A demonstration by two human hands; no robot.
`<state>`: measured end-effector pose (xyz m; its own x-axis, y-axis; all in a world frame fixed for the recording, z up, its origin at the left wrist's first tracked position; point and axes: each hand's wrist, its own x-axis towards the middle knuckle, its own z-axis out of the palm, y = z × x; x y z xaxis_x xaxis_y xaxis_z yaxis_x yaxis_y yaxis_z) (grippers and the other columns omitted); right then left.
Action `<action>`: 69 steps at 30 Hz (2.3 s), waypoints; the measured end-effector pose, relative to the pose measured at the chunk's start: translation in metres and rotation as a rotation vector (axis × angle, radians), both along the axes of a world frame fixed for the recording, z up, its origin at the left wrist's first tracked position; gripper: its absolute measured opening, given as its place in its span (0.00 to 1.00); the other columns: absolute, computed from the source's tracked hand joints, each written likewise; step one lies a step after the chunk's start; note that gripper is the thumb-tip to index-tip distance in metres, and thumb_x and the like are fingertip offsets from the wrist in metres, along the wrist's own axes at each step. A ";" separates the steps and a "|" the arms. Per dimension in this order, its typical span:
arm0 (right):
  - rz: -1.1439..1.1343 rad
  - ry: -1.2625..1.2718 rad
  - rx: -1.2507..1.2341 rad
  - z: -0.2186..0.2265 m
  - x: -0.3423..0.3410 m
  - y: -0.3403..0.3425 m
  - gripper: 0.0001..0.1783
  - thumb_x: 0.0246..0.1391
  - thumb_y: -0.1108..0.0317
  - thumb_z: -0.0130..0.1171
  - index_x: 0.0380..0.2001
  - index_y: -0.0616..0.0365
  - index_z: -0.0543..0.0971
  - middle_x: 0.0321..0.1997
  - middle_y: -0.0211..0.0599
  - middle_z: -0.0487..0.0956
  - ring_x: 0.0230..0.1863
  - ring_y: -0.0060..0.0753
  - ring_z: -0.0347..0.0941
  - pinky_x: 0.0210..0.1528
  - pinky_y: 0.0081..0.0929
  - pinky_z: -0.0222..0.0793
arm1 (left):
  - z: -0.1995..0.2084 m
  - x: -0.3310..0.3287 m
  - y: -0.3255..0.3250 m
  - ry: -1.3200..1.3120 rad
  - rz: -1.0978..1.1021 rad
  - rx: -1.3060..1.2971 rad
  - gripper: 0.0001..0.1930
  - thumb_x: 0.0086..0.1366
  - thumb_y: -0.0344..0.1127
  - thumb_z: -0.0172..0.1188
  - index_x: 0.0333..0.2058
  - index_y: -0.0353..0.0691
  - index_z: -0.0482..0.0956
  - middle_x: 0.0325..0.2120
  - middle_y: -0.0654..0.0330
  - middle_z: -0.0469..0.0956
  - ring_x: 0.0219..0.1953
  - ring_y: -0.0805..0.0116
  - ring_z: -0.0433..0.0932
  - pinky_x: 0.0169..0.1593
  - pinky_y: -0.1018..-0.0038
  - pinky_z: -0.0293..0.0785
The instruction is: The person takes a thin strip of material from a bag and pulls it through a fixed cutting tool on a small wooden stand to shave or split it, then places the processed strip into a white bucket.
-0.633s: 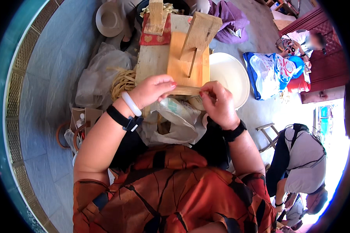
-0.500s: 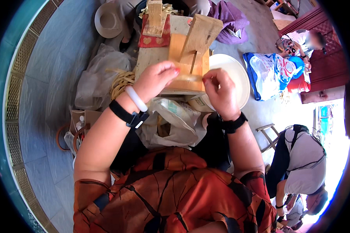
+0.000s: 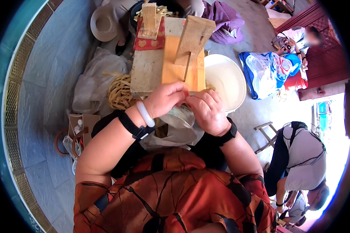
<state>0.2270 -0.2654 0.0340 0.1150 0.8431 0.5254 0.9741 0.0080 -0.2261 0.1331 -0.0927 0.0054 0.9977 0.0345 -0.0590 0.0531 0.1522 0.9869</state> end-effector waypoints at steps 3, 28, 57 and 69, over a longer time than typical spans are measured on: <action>-0.120 0.029 0.099 -0.008 0.008 -0.011 0.12 0.40 0.79 0.58 0.32 0.58 0.76 0.26 0.35 0.73 0.28 0.40 0.71 0.34 0.34 0.67 | 0.000 -0.021 0.010 0.100 -0.108 -0.090 0.07 0.68 0.36 0.51 0.36 0.40 0.75 0.20 0.70 0.67 0.23 0.83 0.64 0.27 0.84 0.61; -0.178 1.640 -0.108 -0.032 -0.021 -0.018 0.09 0.53 0.77 0.52 0.39 0.61 0.73 0.32 0.35 0.76 0.27 0.26 0.70 0.29 0.22 0.66 | -0.024 -0.033 -0.034 -0.395 0.154 0.837 0.17 0.51 0.20 0.61 0.40 0.40 0.72 0.33 0.53 0.75 0.37 0.54 0.76 0.40 0.70 0.72; -0.004 0.608 0.024 -0.001 -0.036 -0.016 0.07 0.52 0.73 0.59 0.33 0.60 0.73 0.29 0.42 0.75 0.27 0.43 0.73 0.30 0.33 0.69 | -0.004 -0.037 -0.025 -0.276 0.341 0.519 0.05 0.67 0.30 0.52 0.38 0.36 0.75 0.28 0.61 0.78 0.29 0.77 0.74 0.35 0.80 0.70; -0.122 0.563 -0.016 0.000 0.010 0.002 0.07 0.46 0.79 0.60 0.30 0.60 0.73 0.25 0.40 0.75 0.26 0.41 0.74 0.29 0.30 0.70 | 0.012 -0.007 0.035 0.202 0.037 0.152 0.10 0.69 0.39 0.51 0.33 0.39 0.74 0.18 0.74 0.64 0.21 0.85 0.60 0.24 0.86 0.58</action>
<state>0.2370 -0.2632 0.0338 0.4706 0.8135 0.3416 0.6969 -0.1052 -0.7094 0.1264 -0.0577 0.0172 0.9641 0.0942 -0.2483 0.2486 0.0085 0.9686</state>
